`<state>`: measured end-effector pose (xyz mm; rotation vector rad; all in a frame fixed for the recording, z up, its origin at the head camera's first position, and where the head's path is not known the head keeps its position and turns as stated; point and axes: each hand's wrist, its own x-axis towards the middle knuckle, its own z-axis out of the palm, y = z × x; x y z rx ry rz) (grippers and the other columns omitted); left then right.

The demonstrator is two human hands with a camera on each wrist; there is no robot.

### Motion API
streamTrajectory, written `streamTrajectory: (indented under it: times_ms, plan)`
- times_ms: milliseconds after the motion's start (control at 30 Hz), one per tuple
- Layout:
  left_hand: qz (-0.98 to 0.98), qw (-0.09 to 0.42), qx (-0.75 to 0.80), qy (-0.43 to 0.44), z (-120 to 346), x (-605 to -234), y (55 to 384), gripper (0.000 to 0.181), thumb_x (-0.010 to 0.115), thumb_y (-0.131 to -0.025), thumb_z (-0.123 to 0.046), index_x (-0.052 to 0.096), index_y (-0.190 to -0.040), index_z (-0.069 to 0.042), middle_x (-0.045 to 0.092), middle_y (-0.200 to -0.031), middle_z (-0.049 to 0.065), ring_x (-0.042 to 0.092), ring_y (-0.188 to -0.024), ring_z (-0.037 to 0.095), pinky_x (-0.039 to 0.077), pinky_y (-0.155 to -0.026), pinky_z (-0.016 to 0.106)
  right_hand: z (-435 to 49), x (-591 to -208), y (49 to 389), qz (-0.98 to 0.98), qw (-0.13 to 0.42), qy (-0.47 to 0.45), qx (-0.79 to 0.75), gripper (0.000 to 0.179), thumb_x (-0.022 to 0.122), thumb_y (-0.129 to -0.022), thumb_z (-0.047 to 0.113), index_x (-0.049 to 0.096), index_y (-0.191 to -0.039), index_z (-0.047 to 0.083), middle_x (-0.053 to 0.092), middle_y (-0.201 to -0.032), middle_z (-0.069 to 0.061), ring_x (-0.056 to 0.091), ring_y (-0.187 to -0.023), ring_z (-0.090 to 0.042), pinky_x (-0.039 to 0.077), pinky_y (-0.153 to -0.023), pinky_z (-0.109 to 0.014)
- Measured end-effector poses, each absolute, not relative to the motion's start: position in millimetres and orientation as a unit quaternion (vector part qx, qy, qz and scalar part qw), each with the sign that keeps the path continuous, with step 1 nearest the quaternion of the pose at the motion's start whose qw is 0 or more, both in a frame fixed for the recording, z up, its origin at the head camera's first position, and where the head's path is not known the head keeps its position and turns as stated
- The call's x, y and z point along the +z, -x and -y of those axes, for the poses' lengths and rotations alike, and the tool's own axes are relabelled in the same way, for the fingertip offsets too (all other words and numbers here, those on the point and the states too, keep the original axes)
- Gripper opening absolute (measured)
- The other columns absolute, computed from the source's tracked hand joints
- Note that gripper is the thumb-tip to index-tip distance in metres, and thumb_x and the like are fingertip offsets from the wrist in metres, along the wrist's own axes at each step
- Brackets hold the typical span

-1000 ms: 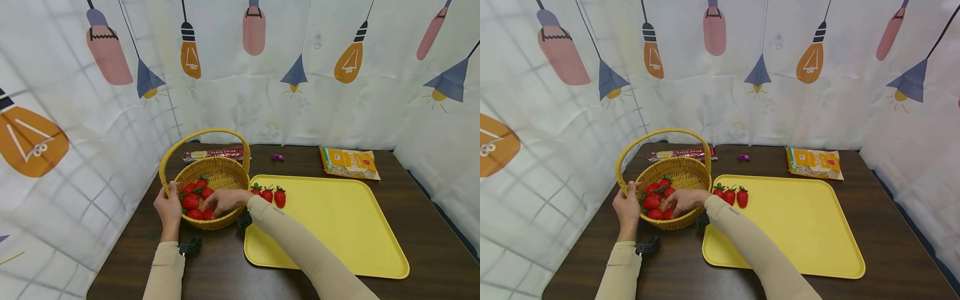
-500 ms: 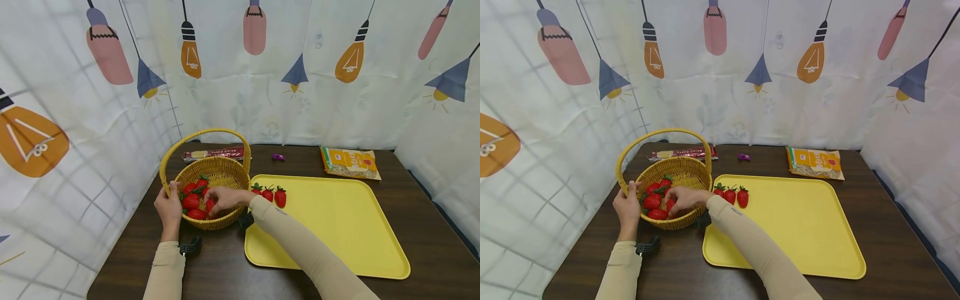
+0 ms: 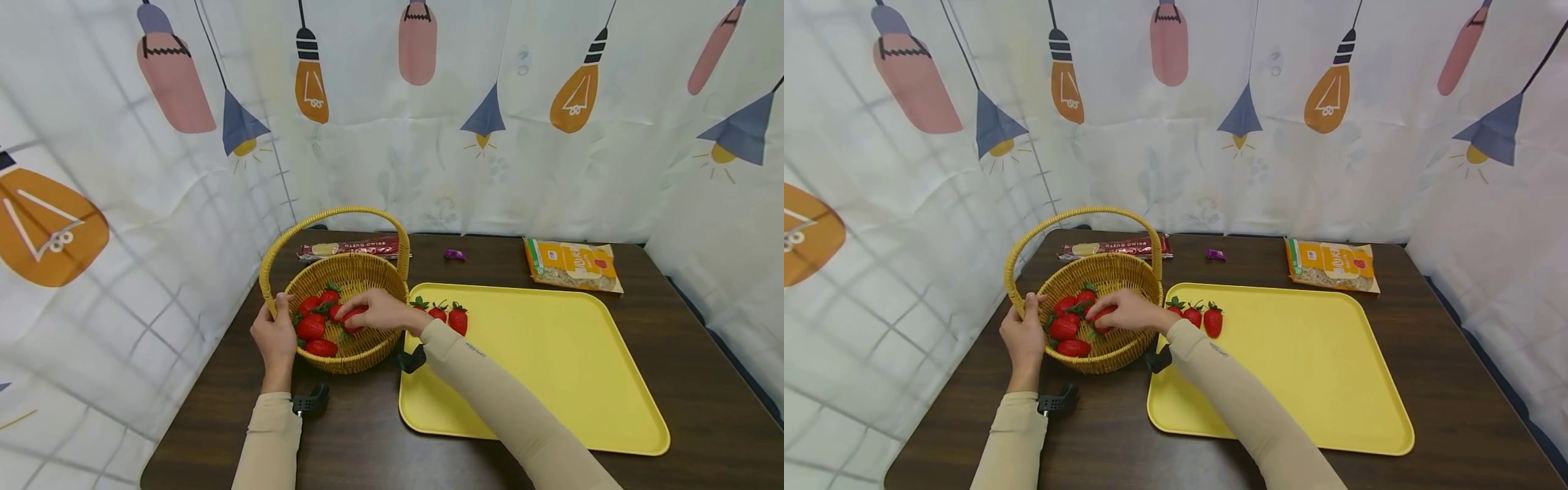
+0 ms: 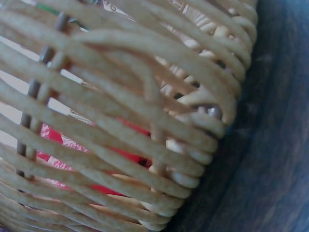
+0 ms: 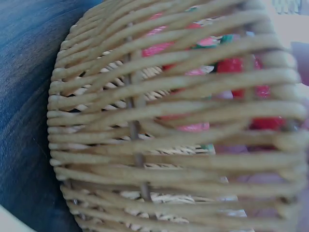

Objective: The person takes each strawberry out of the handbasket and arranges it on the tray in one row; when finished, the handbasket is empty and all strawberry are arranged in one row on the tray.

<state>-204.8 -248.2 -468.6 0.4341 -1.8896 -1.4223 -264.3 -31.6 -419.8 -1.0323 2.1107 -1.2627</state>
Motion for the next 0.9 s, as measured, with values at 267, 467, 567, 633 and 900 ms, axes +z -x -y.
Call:
streamTrajectory:
  times_ms: [267,467,567,633,900]
  plan:
    - [0.732,0.357,-0.556,-0.167,247.4,-467.7,205.1,0.054,0.051,-0.097,-0.054,0.074,-0.106,-0.005,0.062,-0.083,0.019,0.042,-0.069,0.017,0.031,-0.069,0.032,6.9,-413.8,264.9,-0.789,0.184,0.356,-0.466,0.028,0.068,-0.092,0.015,0.069,-0.120,0.017,0.067,-0.112,0.002,0.047,-0.067,-0.013,0.041,-0.063,-0.026]
    - [0.736,0.360,-0.547,-0.171,247.3,-469.5,205.7,0.052,0.051,-0.096,-0.054,0.075,-0.105,-0.008,0.052,-0.070,0.012,0.033,-0.058,0.018,0.028,-0.061,0.031,-15.7,-411.6,259.0,-0.769,0.167,0.327,-0.523,0.029,0.071,-0.090,0.015,0.066,-0.119,0.011,0.064,-0.116,-0.001,0.061,-0.087,-0.015,0.050,-0.075,-0.027]
    - [0.735,0.359,-0.551,-0.169,247.9,-470.2,205.9,0.053,0.051,-0.096,-0.054,0.075,-0.106,-0.007,0.059,-0.077,0.016,0.035,-0.060,0.017,0.029,-0.063,0.031,-29.1,-413.1,255.5,-0.755,0.169,0.309,-0.553,0.028,0.070,-0.091,0.017,0.067,-0.118,0.011,0.064,-0.116,-0.003,0.065,-0.091,-0.022,0.052,-0.079,-0.032]
    - [0.734,0.358,-0.553,-0.166,248.1,-470.4,206.0,0.054,0.051,-0.096,-0.054,0.075,-0.106,-0.006,0.063,-0.084,0.020,0.038,-0.062,0.017,0.030,-0.065,0.031,-38.5,-414.8,253.2,-0.749,0.173,0.292,-0.569,0.028,0.070,-0.091,0.019,0.067,-0.118,0.013,0.065,-0.115,-0.004,0.066,-0.093,-0.026,0.053,-0.082,-0.039]
    - [0.732,0.359,-0.556,-0.162,248.1,-469.4,207.2,0.056,0.051,-0.096,-0.054,0.074,-0.106,-0.004,0.066,-0.091,0.022,0.043,-0.068,0.015,0.032,-0.068,0.032,-76.9,-424.9,252.4,-0.747,0.161,0.223,-0.605,0.030,0.073,-0.089,0.021,0.065,-0.117,0.011,0.063,-0.119,-0.010,0.067,-0.094,-0.030,0.049,-0.089,-0.056]
